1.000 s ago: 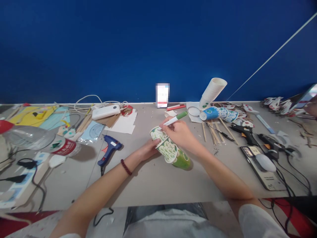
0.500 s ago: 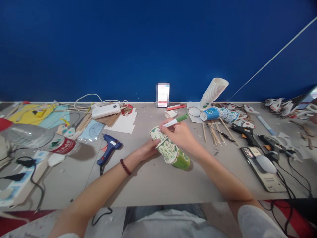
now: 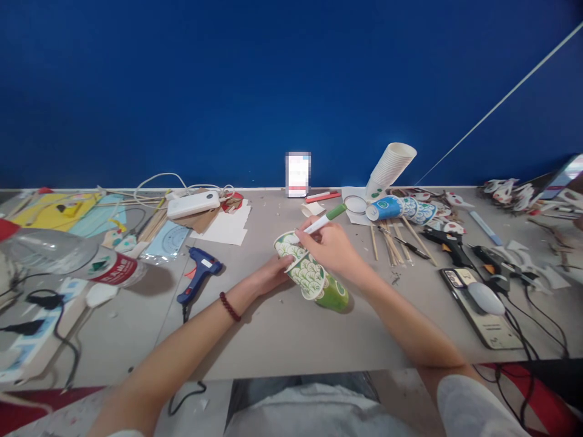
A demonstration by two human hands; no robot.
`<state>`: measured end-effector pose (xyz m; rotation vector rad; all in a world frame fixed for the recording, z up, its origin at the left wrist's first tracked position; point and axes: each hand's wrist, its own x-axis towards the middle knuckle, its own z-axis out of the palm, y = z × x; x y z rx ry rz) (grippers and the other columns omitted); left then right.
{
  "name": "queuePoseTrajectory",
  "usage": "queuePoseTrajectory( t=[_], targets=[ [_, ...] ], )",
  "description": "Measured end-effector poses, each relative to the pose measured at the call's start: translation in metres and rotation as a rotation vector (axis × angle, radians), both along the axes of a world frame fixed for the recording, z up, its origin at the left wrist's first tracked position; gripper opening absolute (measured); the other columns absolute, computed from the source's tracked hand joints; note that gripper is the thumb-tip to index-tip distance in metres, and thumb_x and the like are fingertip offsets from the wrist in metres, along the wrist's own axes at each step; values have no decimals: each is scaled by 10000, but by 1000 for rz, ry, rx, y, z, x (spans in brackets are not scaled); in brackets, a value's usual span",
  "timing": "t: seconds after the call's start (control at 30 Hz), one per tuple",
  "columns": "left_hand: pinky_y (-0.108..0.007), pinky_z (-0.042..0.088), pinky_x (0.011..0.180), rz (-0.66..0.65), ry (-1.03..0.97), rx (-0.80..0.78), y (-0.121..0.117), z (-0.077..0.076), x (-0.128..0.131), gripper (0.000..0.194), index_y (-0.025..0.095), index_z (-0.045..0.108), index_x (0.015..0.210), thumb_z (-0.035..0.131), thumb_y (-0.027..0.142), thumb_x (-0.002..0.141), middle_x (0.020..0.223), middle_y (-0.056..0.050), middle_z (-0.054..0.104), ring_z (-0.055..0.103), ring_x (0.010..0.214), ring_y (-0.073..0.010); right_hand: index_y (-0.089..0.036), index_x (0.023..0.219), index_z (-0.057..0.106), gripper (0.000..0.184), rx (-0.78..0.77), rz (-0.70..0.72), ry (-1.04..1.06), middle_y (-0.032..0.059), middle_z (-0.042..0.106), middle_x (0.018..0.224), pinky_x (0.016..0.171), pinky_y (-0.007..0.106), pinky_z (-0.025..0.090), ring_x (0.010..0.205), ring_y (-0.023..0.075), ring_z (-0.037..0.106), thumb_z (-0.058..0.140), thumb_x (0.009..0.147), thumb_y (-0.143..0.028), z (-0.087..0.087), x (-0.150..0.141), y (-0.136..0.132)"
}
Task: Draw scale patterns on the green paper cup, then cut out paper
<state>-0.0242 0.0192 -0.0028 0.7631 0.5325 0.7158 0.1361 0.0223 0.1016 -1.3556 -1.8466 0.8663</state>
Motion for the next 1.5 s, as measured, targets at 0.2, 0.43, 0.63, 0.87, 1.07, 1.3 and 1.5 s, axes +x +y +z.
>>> queuePoseTrajectory(
  t=[0.2, 0.43, 0.63, 0.87, 1.07, 1.3, 1.5],
  targets=[
    [-436, 362, 941, -5, -10, 17, -2, 6, 1, 570, 135, 578, 1146, 704, 445, 685, 1110, -158, 646, 574, 1055, -310, -207, 784, 587, 184, -25, -5, 5, 13, 651, 669, 569, 296, 422, 619, 161, 598, 499, 831, -362, 0, 0, 0],
    [-452, 356, 948, 5, 22, 8, -1, 4, 0, 594, 132, 594, 1121, 719, 474, 652, 1147, -167, 625, 558, 1075, -326, -216, 806, 578, 187, 16, -17, 63, 20, 659, 728, 607, 300, 441, 698, 174, 616, 495, 846, -380, -2, 0, 1],
    [-445, 344, 963, 4, -26, 4, -1, -1, 0, 544, 145, 581, 1137, 698, 436, 693, 1147, -157, 629, 562, 1081, -314, -219, 798, 592, 169, 61, -27, 25, 19, 650, 729, 616, 310, 433, 692, 172, 601, 500, 844, -352, -4, -1, 1],
    [-436, 354, 962, 7, -23, 5, -1, 0, 1, 525, 136, 608, 1108, 706, 434, 686, 1120, -150, 645, 574, 1059, -307, -217, 801, 598, 166, 69, -20, 15, 17, 657, 753, 621, 308, 438, 712, 171, 607, 502, 843, -345, -5, 0, 1],
    [-439, 350, 965, -2, -31, 5, -1, 2, 1, 542, 135, 604, 1117, 708, 442, 683, 1107, -154, 650, 577, 1056, -306, -210, 780, 594, 172, 18, -15, 34, 27, 671, 718, 603, 311, 450, 686, 178, 624, 513, 835, -352, -4, -1, 0],
    [-444, 342, 968, -2, -34, 6, -1, 3, 0, 518, 147, 591, 1131, 696, 422, 705, 1112, -152, 649, 572, 1068, -306, -206, 760, 591, 184, 1, -14, 47, 27, 662, 679, 597, 320, 456, 647, 173, 621, 513, 831, -358, -4, 0, 0],
    [-445, 344, 970, 1, -2, 4, -2, 3, 1, 560, 138, 606, 1106, 720, 458, 660, 1115, -156, 645, 563, 1078, -313, -217, 808, 561, 211, -18, -32, 111, 16, 641, 672, 550, 305, 467, 616, 164, 606, 490, 850, -411, -7, 1, 2]
  ],
)
